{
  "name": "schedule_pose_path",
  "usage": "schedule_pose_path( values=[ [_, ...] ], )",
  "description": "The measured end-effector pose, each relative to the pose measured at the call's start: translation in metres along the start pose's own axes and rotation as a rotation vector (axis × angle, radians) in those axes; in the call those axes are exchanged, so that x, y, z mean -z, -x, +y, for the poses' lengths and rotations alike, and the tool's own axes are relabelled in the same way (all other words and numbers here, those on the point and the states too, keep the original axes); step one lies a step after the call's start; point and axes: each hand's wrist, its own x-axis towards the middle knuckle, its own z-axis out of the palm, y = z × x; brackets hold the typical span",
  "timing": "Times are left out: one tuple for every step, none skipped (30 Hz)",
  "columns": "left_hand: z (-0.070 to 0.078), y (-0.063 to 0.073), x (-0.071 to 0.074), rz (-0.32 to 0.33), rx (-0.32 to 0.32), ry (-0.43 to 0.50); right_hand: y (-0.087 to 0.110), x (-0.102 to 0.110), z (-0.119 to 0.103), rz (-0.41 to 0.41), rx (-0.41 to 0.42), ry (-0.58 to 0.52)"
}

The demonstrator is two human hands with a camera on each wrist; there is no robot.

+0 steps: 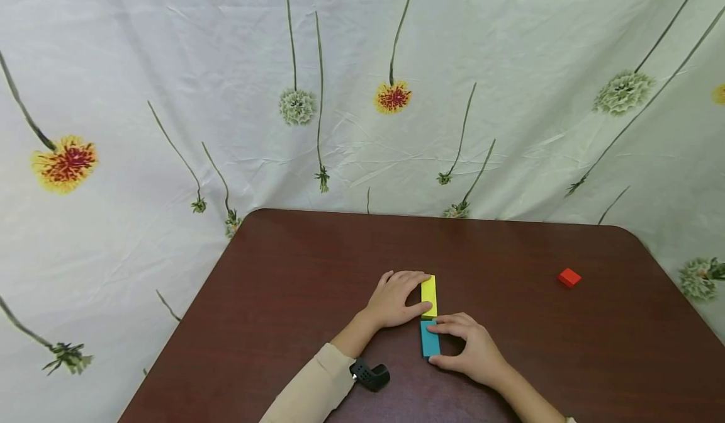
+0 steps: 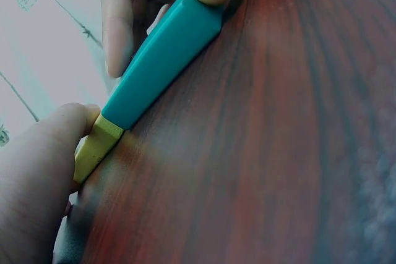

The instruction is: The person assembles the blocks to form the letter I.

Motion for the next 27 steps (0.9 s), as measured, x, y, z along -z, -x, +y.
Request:
schedule_pose_path(
  values=[
    [0.0000, 0.0001, 0.0000, 0.000, -0.001, 0.000, 0.0002, -0.0002, 0.0000, 0.001, -0.001, 0.005],
    [0.0000, 0.0001, 0.0000, 0.000, -0.001, 0.001, 0.0002, -0.0004, -0.0002, 0.003, 0.004, 0.009],
    [0.0000, 0.0002, 0.0001, 0.001, -0.002, 0.002, 0.0003, -0.0007, -0.0004, 0.005, 0.009, 0.012],
    [0.0000, 0.0003, 0.0001, 0.001, -0.002, 0.004, 0.0004, -0.0010, -0.0005, 0.006, 0.015, 0.016],
    [-0.0001, 0.0004, 0.0001, 0.002, -0.004, 0.006, 0.0005, -0.0013, -0.0006, 0.008, 0.020, 0.019],
    [-0.0001, 0.0004, 0.0001, 0.003, -0.004, 0.006, 0.0005, -0.0016, -0.0006, 0.009, 0.026, 0.022],
    [-0.0002, 0.0004, 0.0000, 0.003, -0.005, 0.006, 0.0005, -0.0019, -0.0005, 0.010, 0.031, 0.024],
    [-0.0002, 0.0003, -0.0001, 0.004, -0.006, 0.006, 0.0006, -0.0021, -0.0004, 0.010, 0.035, 0.026],
    [-0.0002, 0.0003, -0.0001, 0.005, -0.006, 0.006, 0.0006, -0.0023, -0.0003, 0.012, 0.038, 0.027],
    [-0.0002, 0.0003, -0.0003, 0.006, -0.006, 0.006, 0.0006, -0.0025, -0.0001, 0.012, 0.040, 0.028],
    [-0.0002, 0.0002, -0.0003, 0.007, -0.006, 0.005, 0.0007, -0.0026, 0.0001, 0.012, 0.041, 0.028],
    [-0.0001, 0.0002, -0.0003, 0.007, -0.006, 0.004, 0.0008, -0.0027, 0.0003, 0.012, 0.042, 0.027],
    [0.0001, 0.0002, -0.0003, 0.007, -0.005, 0.003, 0.0008, -0.0029, 0.0004, 0.013, 0.043, 0.027],
    [0.0003, 0.0002, -0.0001, 0.008, -0.005, 0.003, 0.0009, -0.0030, 0.0006, 0.014, 0.044, 0.027],
    [0.0004, 0.0003, 0.0001, 0.008, -0.006, 0.003, 0.0009, -0.0032, 0.0008, 0.014, 0.045, 0.026],
    [0.0006, 0.0002, 0.0002, 0.007, -0.005, 0.001, 0.0008, -0.0034, 0.0010, 0.014, 0.046, 0.024],
    [0.0007, 0.0002, 0.0004, 0.007, -0.005, 0.000, 0.0008, -0.0036, 0.0012, 0.015, 0.046, 0.024],
    [0.0008, 0.0002, 0.0005, 0.006, -0.005, 0.000, 0.0006, -0.0038, 0.0013, 0.016, 0.046, 0.022],
    [0.0009, 0.0001, 0.0006, 0.006, -0.005, 0.000, 0.0005, -0.0040, 0.0013, 0.017, 0.045, 0.021],
    [0.0008, -0.0001, 0.0005, 0.006, -0.005, 0.000, 0.0004, -0.0041, 0.0013, 0.018, 0.043, 0.020],
    [0.0008, -0.0001, 0.0004, 0.006, -0.004, 0.002, 0.0003, -0.0042, 0.0012, 0.018, 0.038, 0.018],
    [0.0007, -0.0003, 0.0003, 0.007, -0.004, 0.002, 0.0003, -0.0042, 0.0011, 0.019, 0.031, 0.017],
    [0.0005, -0.0004, 0.0001, 0.007, -0.004, 0.003, 0.0003, -0.0043, 0.0010, 0.019, 0.024, 0.013],
    [0.0004, -0.0005, 0.0000, 0.008, -0.004, 0.005, 0.0004, -0.0044, 0.0010, 0.019, 0.015, 0.008],
    [0.0003, -0.0005, -0.0001, 0.008, -0.005, 0.006, 0.0004, -0.0045, 0.0010, 0.018, 0.008, 0.005],
    [0.0002, -0.0006, -0.0001, 0.009, -0.006, 0.007, 0.0004, -0.0047, 0.0012, 0.018, 0.004, 0.005],
    [0.0001, -0.0005, -0.0002, 0.010, -0.008, 0.006, 0.0005, -0.0049, 0.0015, 0.018, -0.001, 0.003]
  ],
)
